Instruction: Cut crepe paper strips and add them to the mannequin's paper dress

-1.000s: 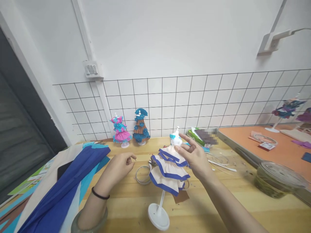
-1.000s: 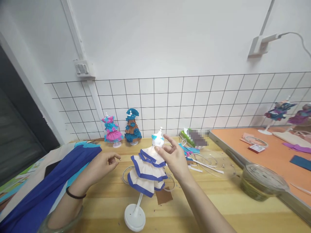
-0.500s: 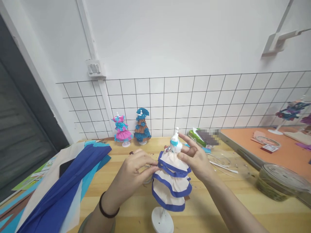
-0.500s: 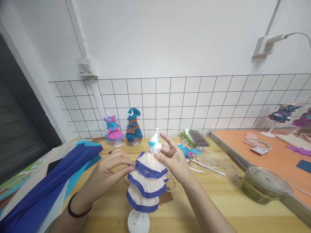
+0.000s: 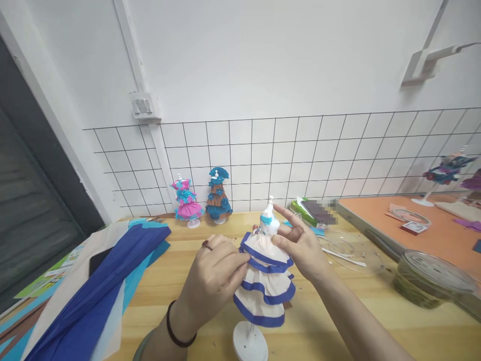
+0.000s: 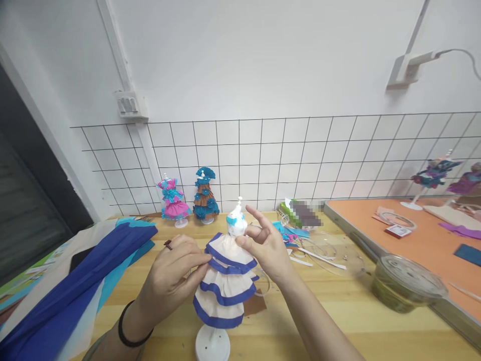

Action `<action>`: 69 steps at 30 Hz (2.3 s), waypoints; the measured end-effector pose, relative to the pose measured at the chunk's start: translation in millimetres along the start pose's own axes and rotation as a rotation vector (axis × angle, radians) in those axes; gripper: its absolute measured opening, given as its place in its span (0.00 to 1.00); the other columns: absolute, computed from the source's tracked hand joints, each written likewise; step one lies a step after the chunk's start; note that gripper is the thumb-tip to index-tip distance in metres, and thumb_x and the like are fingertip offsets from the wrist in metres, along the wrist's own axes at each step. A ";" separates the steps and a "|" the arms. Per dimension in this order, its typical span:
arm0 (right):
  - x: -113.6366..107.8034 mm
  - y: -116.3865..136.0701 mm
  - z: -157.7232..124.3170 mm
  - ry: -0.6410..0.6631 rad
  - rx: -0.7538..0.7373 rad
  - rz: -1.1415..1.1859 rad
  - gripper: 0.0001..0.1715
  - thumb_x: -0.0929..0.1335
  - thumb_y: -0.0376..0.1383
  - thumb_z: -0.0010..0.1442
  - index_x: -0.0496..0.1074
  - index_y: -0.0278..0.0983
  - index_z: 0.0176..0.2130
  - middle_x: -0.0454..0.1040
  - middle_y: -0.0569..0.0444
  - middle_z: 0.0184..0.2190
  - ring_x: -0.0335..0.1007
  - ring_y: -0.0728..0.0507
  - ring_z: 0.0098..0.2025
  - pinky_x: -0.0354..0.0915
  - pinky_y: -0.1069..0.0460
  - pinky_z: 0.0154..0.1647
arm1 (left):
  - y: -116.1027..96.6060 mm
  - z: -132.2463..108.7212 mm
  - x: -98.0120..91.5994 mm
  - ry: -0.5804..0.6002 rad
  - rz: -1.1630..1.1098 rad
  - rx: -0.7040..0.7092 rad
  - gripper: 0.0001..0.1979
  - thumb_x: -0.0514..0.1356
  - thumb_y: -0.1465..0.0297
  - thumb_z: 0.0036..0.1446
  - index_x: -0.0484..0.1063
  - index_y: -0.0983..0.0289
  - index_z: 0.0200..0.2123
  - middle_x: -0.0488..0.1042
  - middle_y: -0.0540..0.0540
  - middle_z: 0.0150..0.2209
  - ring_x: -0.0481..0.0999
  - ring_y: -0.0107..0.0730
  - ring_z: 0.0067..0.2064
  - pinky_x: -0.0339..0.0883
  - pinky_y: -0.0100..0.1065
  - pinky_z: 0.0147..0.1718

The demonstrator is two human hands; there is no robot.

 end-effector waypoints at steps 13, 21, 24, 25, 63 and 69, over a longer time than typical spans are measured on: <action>2.5 2.6 -1.1 -0.027 -0.002 0.024 0.46 0.75 0.42 0.44 0.56 0.39 0.58 0.72 0.57 0.26 0.67 0.46 0.27 0.66 0.49 0.32 | -3.3 -2.1 -0.4 -0.084 0.114 0.111 0.10 0.59 0.82 0.49 0.69 0.64 0.34 0.73 0.54 0.29 0.68 0.34 0.35 0.63 0.36 0.33; 3.0 3.1 -1.0 -0.034 -0.016 0.035 0.45 0.75 0.40 0.45 0.56 0.39 0.58 0.72 0.57 0.25 0.68 0.46 0.27 0.67 0.47 0.33 | -5.4 2.4 0.8 0.000 -0.007 0.128 0.09 0.56 0.82 0.52 0.69 0.64 0.33 0.74 0.53 0.30 0.70 0.31 0.34 0.65 0.35 0.34; 0.8 3.9 -0.7 -0.009 -0.031 0.053 0.46 0.75 0.40 0.45 0.55 0.40 0.58 0.74 0.55 0.28 0.71 0.43 0.32 0.67 0.47 0.34 | -5.2 2.4 -0.9 0.008 -0.074 0.115 0.10 0.56 0.82 0.51 0.69 0.63 0.34 0.74 0.53 0.30 0.71 0.31 0.34 0.65 0.36 0.35; -0.7 4.5 -0.8 0.011 -0.039 0.062 0.47 0.75 0.39 0.44 0.54 0.41 0.59 0.75 0.54 0.30 0.71 0.42 0.34 0.67 0.47 0.35 | -4.6 2.1 -2.5 0.002 -0.113 0.104 0.11 0.56 0.82 0.50 0.69 0.63 0.35 0.74 0.53 0.30 0.71 0.31 0.34 0.65 0.37 0.35; 3.3 -5.0 -5.5 0.261 0.173 0.346 0.56 0.78 0.44 0.36 0.54 0.45 0.60 0.73 0.53 0.31 0.71 0.40 0.35 0.66 0.46 0.39 | 8.6 -1.4 -1.1 0.182 -0.269 -0.199 0.16 0.53 0.80 0.55 0.68 0.61 0.46 0.75 0.53 0.39 0.72 0.32 0.42 0.65 0.34 0.40; 2.9 -16.9 -2.1 0.245 0.154 0.237 0.51 0.76 0.41 0.41 0.54 0.42 0.59 0.77 0.50 0.33 0.73 0.39 0.38 0.66 0.46 0.40 | 33.7 -5.8 -20.0 -0.007 -0.124 -0.392 0.12 0.55 0.76 0.56 0.71 0.61 0.42 0.75 0.53 0.39 0.72 0.32 0.43 0.65 0.34 0.43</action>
Point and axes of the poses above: each hand's wrist, its own z-axis towards the middle knuckle, its own x-axis out of the palm, y = z × x, the point moved 3 cm from there along z, towards the middle knuckle
